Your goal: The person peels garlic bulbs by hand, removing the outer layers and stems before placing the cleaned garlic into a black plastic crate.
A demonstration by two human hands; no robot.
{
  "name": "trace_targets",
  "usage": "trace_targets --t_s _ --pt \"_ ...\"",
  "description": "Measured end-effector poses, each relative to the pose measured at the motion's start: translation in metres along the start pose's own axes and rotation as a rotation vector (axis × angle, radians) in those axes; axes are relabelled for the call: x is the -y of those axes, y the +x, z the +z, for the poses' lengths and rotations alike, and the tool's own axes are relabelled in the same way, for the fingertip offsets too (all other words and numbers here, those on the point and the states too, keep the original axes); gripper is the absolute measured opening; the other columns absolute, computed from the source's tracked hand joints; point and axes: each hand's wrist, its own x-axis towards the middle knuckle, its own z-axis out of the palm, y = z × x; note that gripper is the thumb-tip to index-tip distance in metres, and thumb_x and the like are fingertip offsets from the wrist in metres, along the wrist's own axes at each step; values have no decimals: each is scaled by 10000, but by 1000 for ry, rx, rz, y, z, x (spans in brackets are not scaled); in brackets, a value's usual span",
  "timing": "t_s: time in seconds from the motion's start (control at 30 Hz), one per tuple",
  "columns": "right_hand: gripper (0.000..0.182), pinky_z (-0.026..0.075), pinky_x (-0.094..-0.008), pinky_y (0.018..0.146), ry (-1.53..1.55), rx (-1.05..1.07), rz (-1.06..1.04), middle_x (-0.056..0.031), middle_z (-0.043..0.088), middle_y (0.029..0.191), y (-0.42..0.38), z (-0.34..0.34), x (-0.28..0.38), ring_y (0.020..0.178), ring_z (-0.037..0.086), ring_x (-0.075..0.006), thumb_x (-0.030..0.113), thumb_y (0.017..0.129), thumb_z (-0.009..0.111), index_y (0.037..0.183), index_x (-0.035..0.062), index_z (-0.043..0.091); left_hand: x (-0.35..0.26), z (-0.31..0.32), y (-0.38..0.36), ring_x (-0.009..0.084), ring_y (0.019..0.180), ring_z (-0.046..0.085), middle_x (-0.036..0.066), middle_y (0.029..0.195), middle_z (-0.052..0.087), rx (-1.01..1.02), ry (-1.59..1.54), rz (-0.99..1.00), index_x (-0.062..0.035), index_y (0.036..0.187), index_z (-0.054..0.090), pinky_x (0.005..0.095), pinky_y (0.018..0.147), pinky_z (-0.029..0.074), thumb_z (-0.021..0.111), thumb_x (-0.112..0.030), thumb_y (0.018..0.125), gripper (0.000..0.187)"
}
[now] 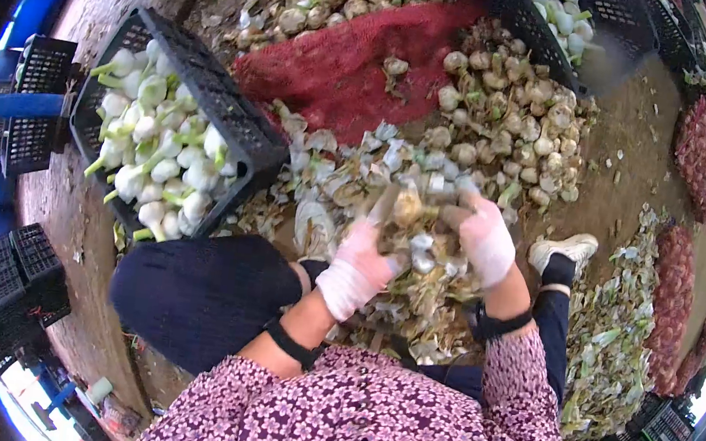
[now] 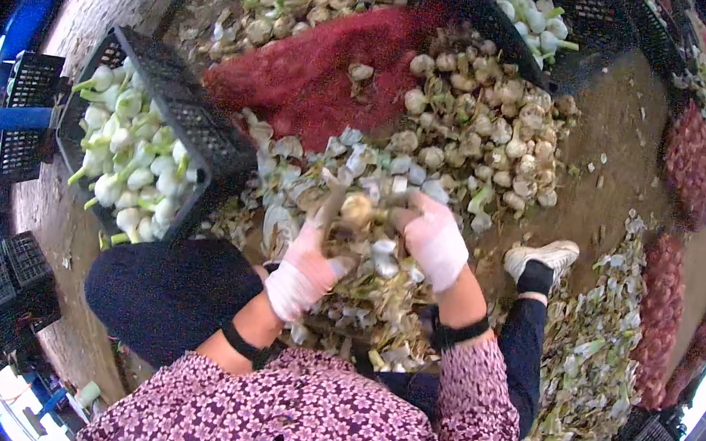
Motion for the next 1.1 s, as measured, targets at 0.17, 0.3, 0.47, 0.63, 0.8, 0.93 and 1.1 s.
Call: trace_targets --t_s 0.17,0.3,0.47,0.63,0.8,0.93,1.1 --pt "515 468 -274 627 1073 -261 591 -20 632 861 -57 3 101 712 556 -90 400 901 657 1199 -17 616 -30 -12 -24 187 1226 527 102 1379 523 230 -736 -263 -1 1491 330 316 1066 400 699 59 749 831" --pt "687 485 -240 760 883 -403 269 -29 658 1009 -82 25 119 841 604 -102 511 847 724 1248 -30 587 -64 -24 -42 180 1220 530 93 1352 540 231 -798 -257 -5 1466 375 332 1062 414 750 39 749 810" --pt "574 510 -258 849 1052 -421 314 -89 666 1142 -99 37 141 957 639 -138 235 823 806 1261 -42 561 -75 -29 -64 195 1225 535 112 1350 553 235 -524 150 -32 1439 432 341 1058 423 823 -1 725 815" --pt "499 504 -271 876 1059 -373 269 -71 687 1094 -122 26 171 965 642 -133 234 844 787 1219 -36 599 -102 -43 -86 204 1174 584 121 1273 614 198 -373 102 -36 1398 481 337 1025 454 859 -71 710 785" --pt "519 502 -272 881 1167 -351 203 -60 681 1101 -139 25 171 971 636 -127 274 823 809 1193 -30 608 -114 -47 -95 199 1169 587 121 1270 616 241 -442 63 -36 1386 496 335 1013 466 856 -92 728 751" --pt "640 517 -275 870 1107 -437 192 -74 666 1112 -147 25 187 986 630 -132 286 780 848 1247 -25 539 -121 -51 -100 191 1153 592 105 1256 626 231 -232 251 -42 1367 522 338 1005 477 860 -92 728 725" --pt "694 520 -286 887 1175 -374 180 -97 666 1129 -155 29 185 1005 636 -150 269 771 859 1281 -33 498 -124 -53 -110 182 1134 603 94 1239 636 204 -179 265 -42 1364 531 331 994 487 869 -76 711 736"
